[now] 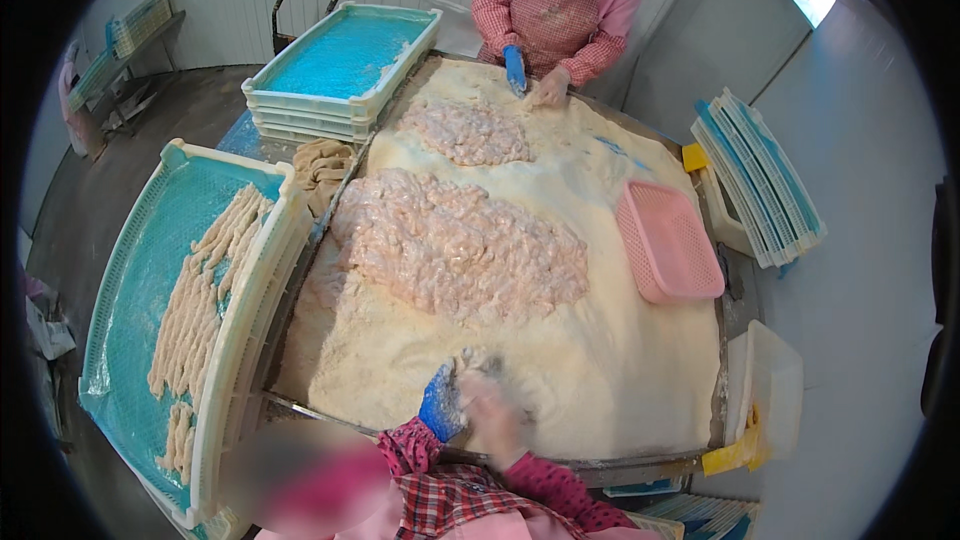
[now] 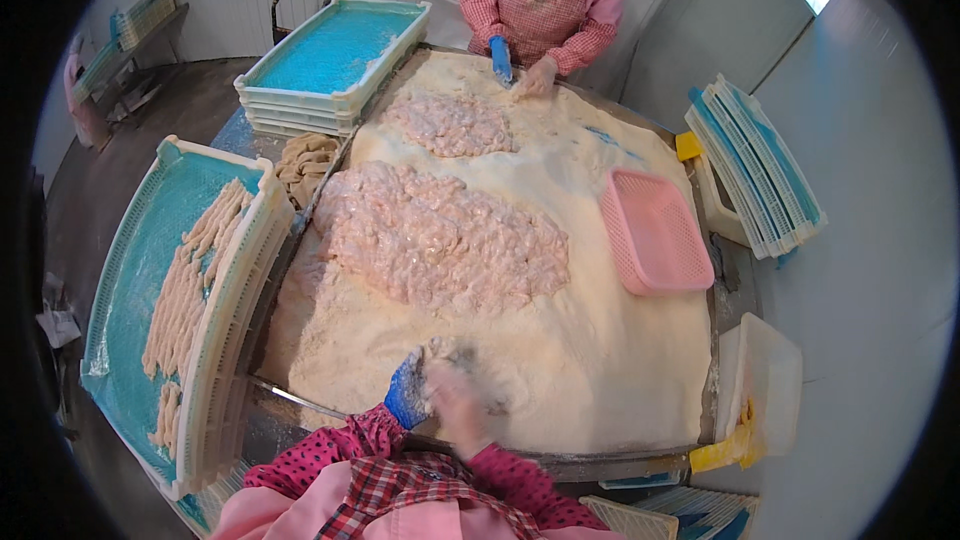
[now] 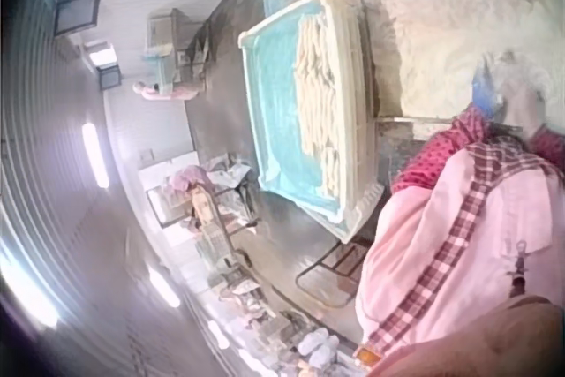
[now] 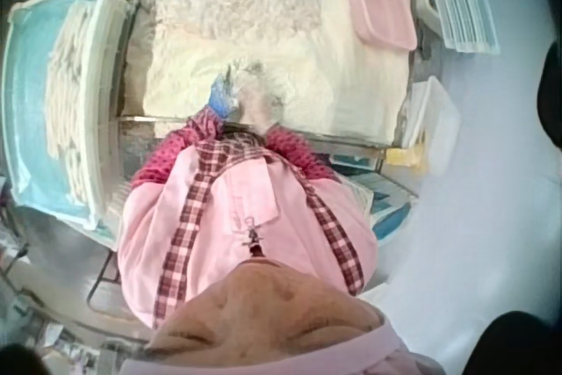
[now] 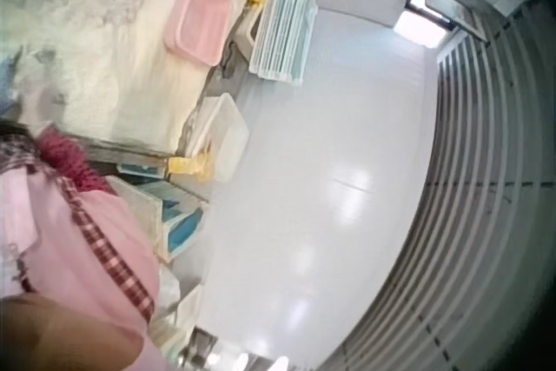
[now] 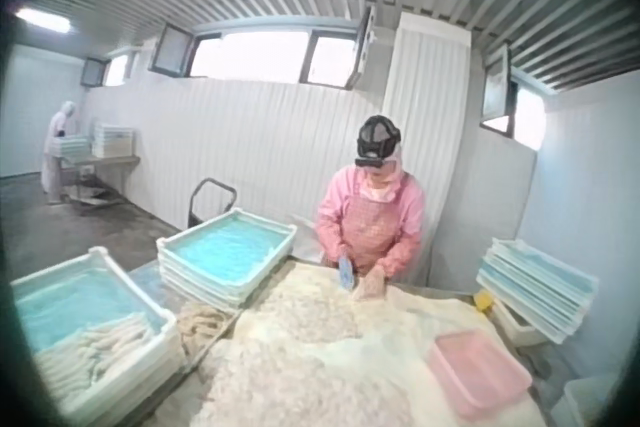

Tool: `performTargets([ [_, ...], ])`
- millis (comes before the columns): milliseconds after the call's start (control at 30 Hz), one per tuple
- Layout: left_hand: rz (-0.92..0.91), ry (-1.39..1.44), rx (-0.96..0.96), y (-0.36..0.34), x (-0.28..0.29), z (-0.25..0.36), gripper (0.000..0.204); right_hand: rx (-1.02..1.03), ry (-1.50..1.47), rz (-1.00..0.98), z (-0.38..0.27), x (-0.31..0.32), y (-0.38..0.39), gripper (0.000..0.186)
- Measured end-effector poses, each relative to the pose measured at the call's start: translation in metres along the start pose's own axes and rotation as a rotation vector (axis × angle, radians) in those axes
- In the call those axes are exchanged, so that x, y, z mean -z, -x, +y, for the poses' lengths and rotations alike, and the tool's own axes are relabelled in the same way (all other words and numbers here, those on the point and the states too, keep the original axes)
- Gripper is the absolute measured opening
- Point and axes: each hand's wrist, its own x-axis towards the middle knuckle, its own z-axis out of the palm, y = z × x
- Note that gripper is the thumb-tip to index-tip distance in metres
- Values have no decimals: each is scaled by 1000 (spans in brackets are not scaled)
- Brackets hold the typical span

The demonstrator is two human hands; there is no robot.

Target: The person repeatedly pinches small portions of dough from a large pile on a floured table, rolls them into thin strips, and places them into a green plastic tray. A coworker performs the same task at the opposite side of the table. The camera wearer occasionally moves a filled tray aside and brings a new empty tray into position.

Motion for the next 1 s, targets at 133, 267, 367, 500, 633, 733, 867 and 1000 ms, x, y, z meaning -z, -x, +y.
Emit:
performTargets([
  [133, -110, 31, -29, -11, -28, 2, 49, 235, 112, 124, -9, 0, -7, 43],
  [267, -54, -878, -331, -6, -7, -29, 51, 325, 308, 190, -15, -13, -18, 52],
  [367, 39, -674, -159, -8, -37, -25, 54, 401, 581, 154, -11, -15, -25, 53],
  [500, 210, -531, 133, 7, 22, 1, 57, 504, 372, 140, -22, -9, -40, 46],
  [633, -136, -1053, -232, -15, -24, -7, 50, 447, 379, 12, -27, -9, -31, 48],
  [733, 214, -756, -266, -5, 6, -18, 56, 328, 278, 50, -23, -8, -48, 54],
  [867, 79, -360, -411, -20, 21, 20, 46, 392, -65, -239, -37, -31, -73, 60],
  [1000, 246, -193, -313, 28, -10, 94, 41, 131, 478, -4, -3, -5, -199, 49],
])
